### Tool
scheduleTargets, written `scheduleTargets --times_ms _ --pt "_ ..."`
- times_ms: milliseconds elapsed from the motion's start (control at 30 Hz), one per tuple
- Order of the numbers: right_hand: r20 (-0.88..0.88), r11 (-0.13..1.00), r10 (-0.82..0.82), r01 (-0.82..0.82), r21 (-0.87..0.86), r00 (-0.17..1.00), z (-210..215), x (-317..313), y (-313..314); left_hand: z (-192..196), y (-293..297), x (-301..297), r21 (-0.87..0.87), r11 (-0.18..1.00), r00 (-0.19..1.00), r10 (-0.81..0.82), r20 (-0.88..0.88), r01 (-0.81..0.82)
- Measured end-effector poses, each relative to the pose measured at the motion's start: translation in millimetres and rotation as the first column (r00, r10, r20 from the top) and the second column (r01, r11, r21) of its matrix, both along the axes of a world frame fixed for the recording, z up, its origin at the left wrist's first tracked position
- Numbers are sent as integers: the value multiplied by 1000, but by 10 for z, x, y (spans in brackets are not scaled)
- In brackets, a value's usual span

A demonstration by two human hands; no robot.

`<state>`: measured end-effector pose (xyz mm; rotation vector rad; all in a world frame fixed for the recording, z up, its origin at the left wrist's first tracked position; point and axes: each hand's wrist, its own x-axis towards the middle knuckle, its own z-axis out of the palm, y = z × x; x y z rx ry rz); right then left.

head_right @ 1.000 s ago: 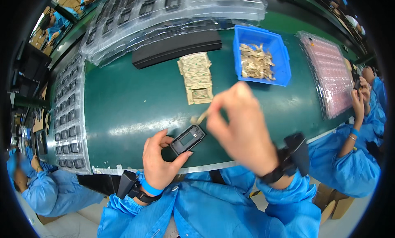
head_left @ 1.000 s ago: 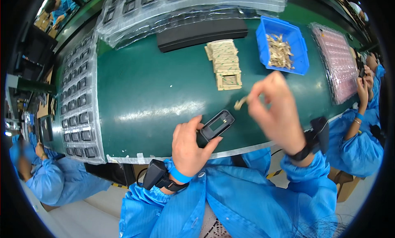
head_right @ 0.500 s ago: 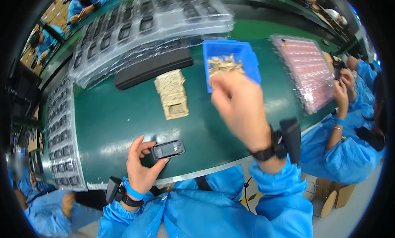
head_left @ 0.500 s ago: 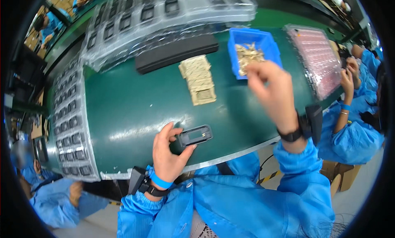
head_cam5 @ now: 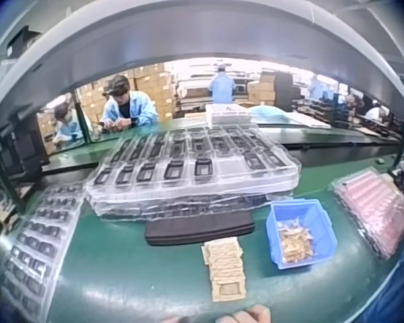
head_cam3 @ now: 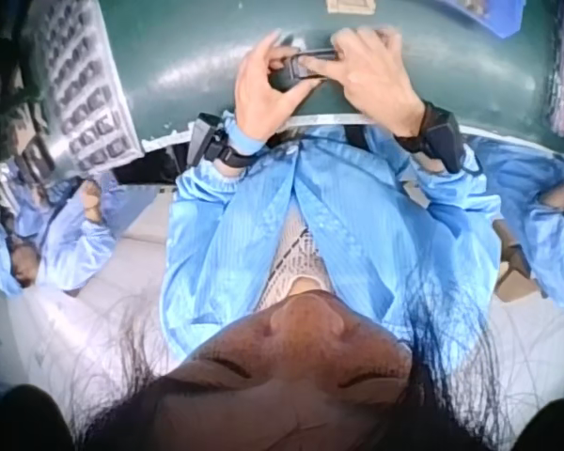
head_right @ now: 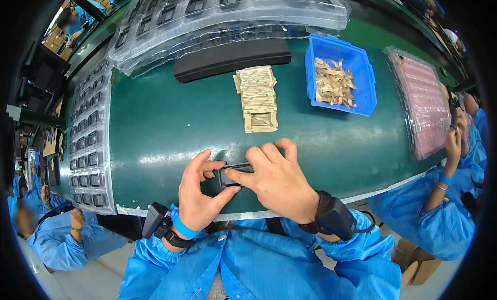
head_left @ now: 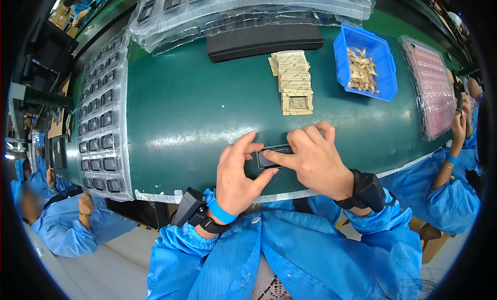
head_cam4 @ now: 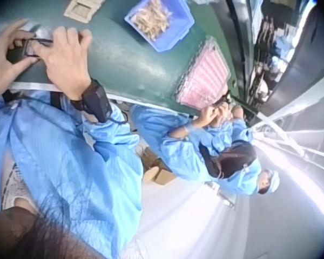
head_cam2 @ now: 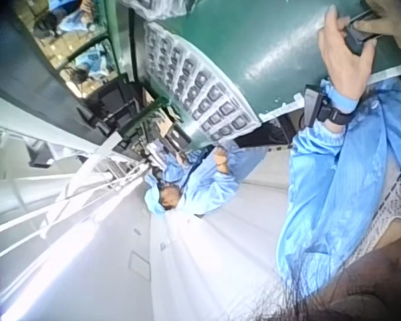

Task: Assembling plastic components by applying small adhesive strips and foam pads to a housing.

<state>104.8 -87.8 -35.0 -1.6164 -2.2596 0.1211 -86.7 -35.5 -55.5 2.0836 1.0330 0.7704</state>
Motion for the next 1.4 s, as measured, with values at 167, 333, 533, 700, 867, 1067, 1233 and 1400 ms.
scheduleTargets --times_ms 167,333,533,700,867,1067,1233,1400 --pt "42 998 41 -42 41 998 -5 55 72 -6 10 7 -17 1000 1000 -11 18 12" --pt "62 996 35 -40 77 997 -45 150 19 4 -19 -1 -38 999 1000 6 11 -6" --pt "121 998 -43 38 46 992 24 354 -105 12 -39 -1 -29 999 1000 15 4 -15" --pt "-24 993 -114 113 -29 993 92 401 -67 -7 13 2 -31 999 1000 10 8 -9" --pt "-362 985 -157 170 6 919 124 263 124 47 45 22 7 1000 1000 14 -10 -14" --pt "-228 999 -26 30 14 973 191 244 346 -7 -9 -35 -38 998 997 43 63 -40" --pt "-413 875 -359 456 161 837 742 802 949 -36 -48 -43 -20 999 994 31 105 -29" --pt "-454 666 -599 726 175 659 951 1201 1762 -99 -35 -44 35 998 994 45 98 -49"
